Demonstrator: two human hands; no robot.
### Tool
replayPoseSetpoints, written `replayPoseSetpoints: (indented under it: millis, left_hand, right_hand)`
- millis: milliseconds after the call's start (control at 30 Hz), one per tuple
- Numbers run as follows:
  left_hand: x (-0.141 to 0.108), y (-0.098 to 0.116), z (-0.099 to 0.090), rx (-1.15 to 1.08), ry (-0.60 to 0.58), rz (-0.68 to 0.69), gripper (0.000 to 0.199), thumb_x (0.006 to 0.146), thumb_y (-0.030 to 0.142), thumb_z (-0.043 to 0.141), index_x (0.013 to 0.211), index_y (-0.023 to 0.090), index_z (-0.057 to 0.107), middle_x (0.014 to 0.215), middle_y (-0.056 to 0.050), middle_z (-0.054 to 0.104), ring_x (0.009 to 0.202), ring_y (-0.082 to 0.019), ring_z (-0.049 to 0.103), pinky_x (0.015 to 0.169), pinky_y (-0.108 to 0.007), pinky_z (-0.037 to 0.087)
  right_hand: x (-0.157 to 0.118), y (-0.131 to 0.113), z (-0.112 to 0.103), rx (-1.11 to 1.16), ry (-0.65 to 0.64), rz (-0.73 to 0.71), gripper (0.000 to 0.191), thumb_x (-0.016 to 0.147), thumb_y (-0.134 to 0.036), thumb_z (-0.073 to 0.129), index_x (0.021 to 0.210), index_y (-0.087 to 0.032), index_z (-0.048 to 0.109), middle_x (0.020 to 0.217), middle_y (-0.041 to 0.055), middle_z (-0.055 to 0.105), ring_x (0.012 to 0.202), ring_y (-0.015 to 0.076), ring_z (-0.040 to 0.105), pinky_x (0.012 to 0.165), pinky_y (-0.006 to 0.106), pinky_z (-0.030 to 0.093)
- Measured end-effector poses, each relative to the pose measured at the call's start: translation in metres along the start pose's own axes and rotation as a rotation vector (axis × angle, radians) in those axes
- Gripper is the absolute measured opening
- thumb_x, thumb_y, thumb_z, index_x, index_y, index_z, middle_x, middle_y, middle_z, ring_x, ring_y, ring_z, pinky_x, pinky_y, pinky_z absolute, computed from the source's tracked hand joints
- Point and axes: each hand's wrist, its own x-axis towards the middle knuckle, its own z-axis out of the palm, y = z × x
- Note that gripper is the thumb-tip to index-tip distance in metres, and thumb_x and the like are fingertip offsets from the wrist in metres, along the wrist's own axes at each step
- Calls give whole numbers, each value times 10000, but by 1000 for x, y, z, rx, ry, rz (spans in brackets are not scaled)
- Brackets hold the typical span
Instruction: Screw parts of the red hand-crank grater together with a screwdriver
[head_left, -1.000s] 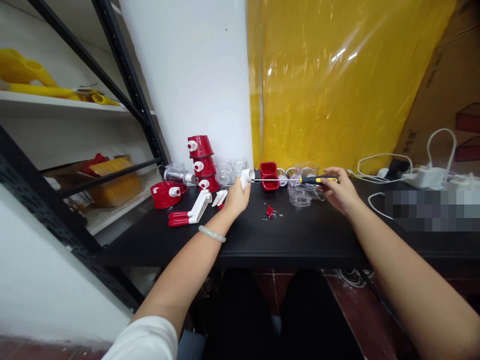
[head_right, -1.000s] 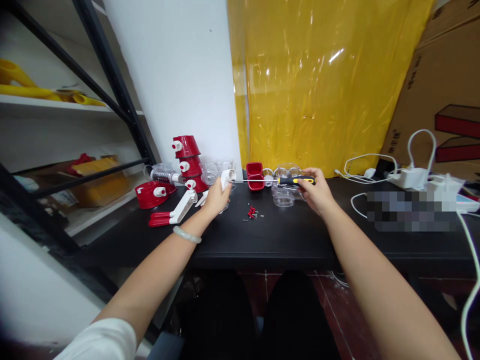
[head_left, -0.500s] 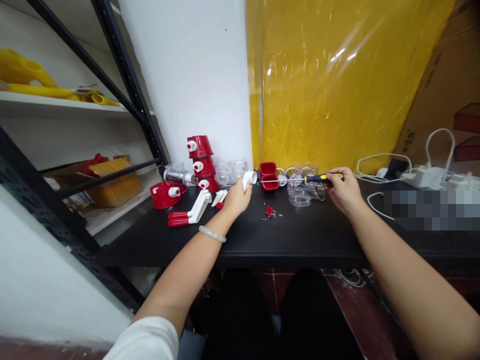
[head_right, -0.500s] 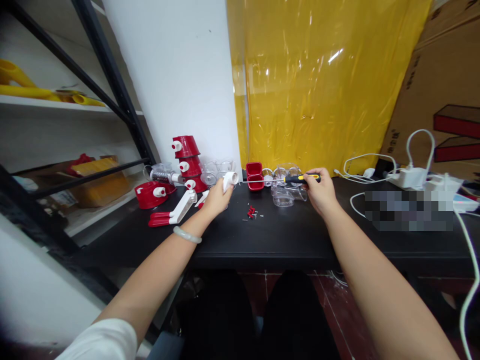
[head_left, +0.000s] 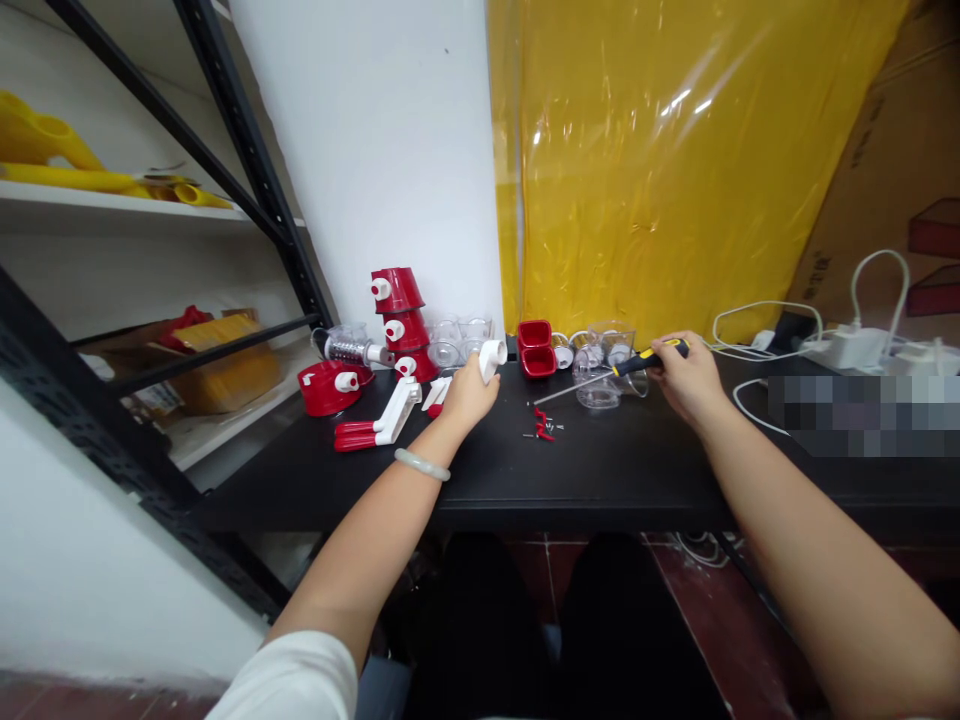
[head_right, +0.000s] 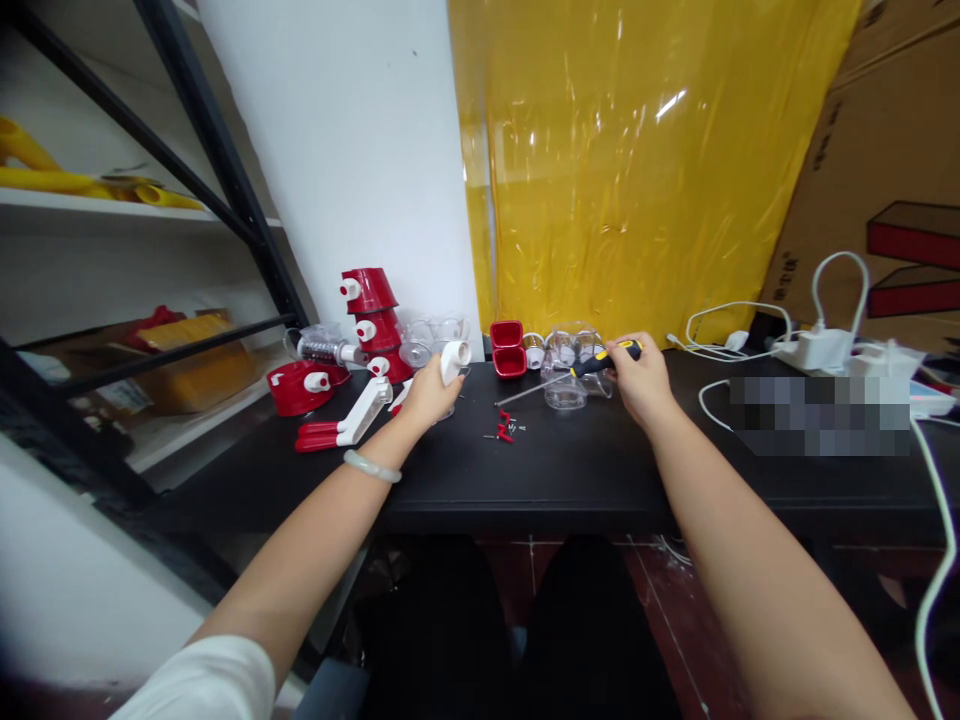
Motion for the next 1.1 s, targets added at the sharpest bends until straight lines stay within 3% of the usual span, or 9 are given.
replayPoseSetpoints:
  millis: [200, 333, 433, 567, 667, 1100]
  left_hand:
    - [3, -3, -1, -25, 23, -55, 357, 858, 328, 575, 1166, 152, 534, 1054, -162, 693, 1029, -328, 658, 835, -393, 510]
    - [4, -2, 1, -181, 63, 20, 303, 858, 345, 584, 1102, 171, 547, 996, -121, 697, 986, -293, 666, 826, -386, 520]
    - [1, 1, 2, -362, 92, 96, 278, 892, 388, 542, 1085, 190, 520, 896, -71, 686, 844, -233, 682, 750, -350, 539]
    - [-5, 8, 2, -563, 33, 132, 277, 929, 432, 476, 1079, 199, 479, 748, -12, 634, 561, -140, 616, 576, -282, 527]
    - [-8, 12, 2, -641, 9, 163, 256, 941, 428, 448, 1054, 199, 464, 756, -13, 625, 506, -115, 585, 507, -258, 508]
    - [-10, 14, 2, -553, -65, 136, 240, 954, 425, 414, 1056, 211, 456, 766, -32, 643, 523, -147, 606, 498, -280, 513]
  right_hand:
    - [-1, 2, 4, 69, -66, -11, 361, 630, -420, 817, 742, -250, 518, 674, -33, 482, 525, 111, 467, 413, 252, 396]
    - [0, -3, 5, 196, -52, -57, 393, 643, -470, 804, 743, -255, 490, 676, -35, 471, 549, 124, 475, 428, 265, 396]
    - [-1, -10, 6, 292, -28, -97, 384, 676, -470, 777, 766, -252, 474, 699, -41, 479, 584, 117, 494, 465, 259, 421]
    - [-9, -18, 10, 326, -23, -139, 376, 690, -460, 768, 793, -249, 475, 717, -54, 491, 589, 99, 502, 484, 239, 429]
    - [-13, -20, 12, 340, -34, -166, 370, 708, -464, 761, 814, -247, 481, 733, -52, 503, 598, 99, 515, 497, 243, 435]
    - [-15, -19, 13, 335, -10, -155, 404, 681, -469, 793, 813, -247, 482, 748, -48, 506, 616, 102, 526, 534, 257, 480]
